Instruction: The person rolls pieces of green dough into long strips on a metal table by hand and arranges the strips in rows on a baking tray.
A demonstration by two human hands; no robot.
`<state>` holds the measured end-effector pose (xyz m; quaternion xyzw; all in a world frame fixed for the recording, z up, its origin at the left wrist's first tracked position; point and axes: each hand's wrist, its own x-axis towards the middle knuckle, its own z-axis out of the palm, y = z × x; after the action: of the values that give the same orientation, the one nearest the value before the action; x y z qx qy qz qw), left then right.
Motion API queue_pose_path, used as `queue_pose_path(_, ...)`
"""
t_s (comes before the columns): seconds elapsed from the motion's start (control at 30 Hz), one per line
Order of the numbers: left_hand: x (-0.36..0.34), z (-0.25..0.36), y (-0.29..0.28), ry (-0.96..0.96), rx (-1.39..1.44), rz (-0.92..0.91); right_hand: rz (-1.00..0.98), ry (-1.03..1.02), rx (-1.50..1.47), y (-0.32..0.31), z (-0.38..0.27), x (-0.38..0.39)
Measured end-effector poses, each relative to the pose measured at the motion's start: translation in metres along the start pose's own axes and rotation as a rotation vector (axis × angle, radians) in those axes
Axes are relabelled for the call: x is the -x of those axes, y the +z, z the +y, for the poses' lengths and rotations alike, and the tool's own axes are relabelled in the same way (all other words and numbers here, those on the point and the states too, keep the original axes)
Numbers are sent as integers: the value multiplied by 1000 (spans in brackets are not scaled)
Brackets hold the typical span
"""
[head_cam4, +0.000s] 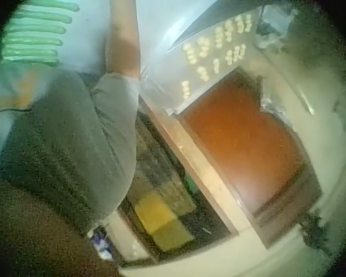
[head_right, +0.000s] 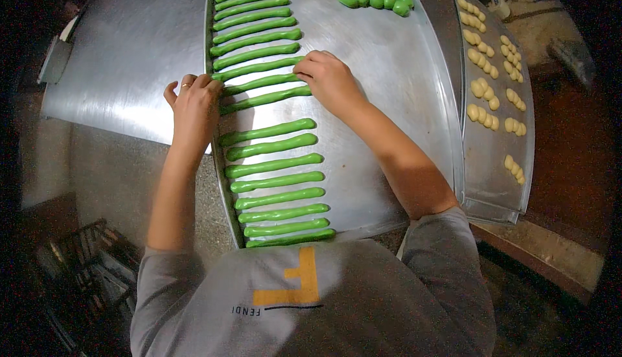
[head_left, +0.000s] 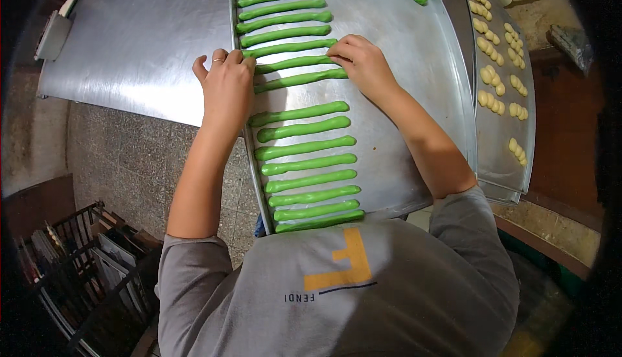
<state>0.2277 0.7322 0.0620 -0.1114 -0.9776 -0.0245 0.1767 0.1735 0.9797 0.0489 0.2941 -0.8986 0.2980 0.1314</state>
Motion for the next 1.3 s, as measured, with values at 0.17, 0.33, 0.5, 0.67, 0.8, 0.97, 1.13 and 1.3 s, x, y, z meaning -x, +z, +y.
queue_pose_path(0.17,17,6,-11,54,191,115,-22,153,-139,-26,-17,3)
queue_pose_path(0.33,25,6,-12,52,161,34,-204,255,-176,-27,-16,14)
queue_pose_path(0.5,25,10,-13,25,75,-1,-187,124,-133,-21,-11,11)
queue_pose_path(0.67,35,12,-9,-41,170,95,19,318,-369,-17,-7,12)
queue_pose_path(0.8,42,10,-10,-127,237,190,396,484,-1071,12,0,-7)
queue_pose_path(0.97,71,-4,-14,-240,281,171,184,433,-975,29,-9,-9)
queue_pose_path(1.13,114,-25,-13,-373,258,144,375,439,-1119,18,19,-48)
queue_pose_path(1.3,126,-25,-23,-412,291,159,173,336,-1090,51,33,-82)
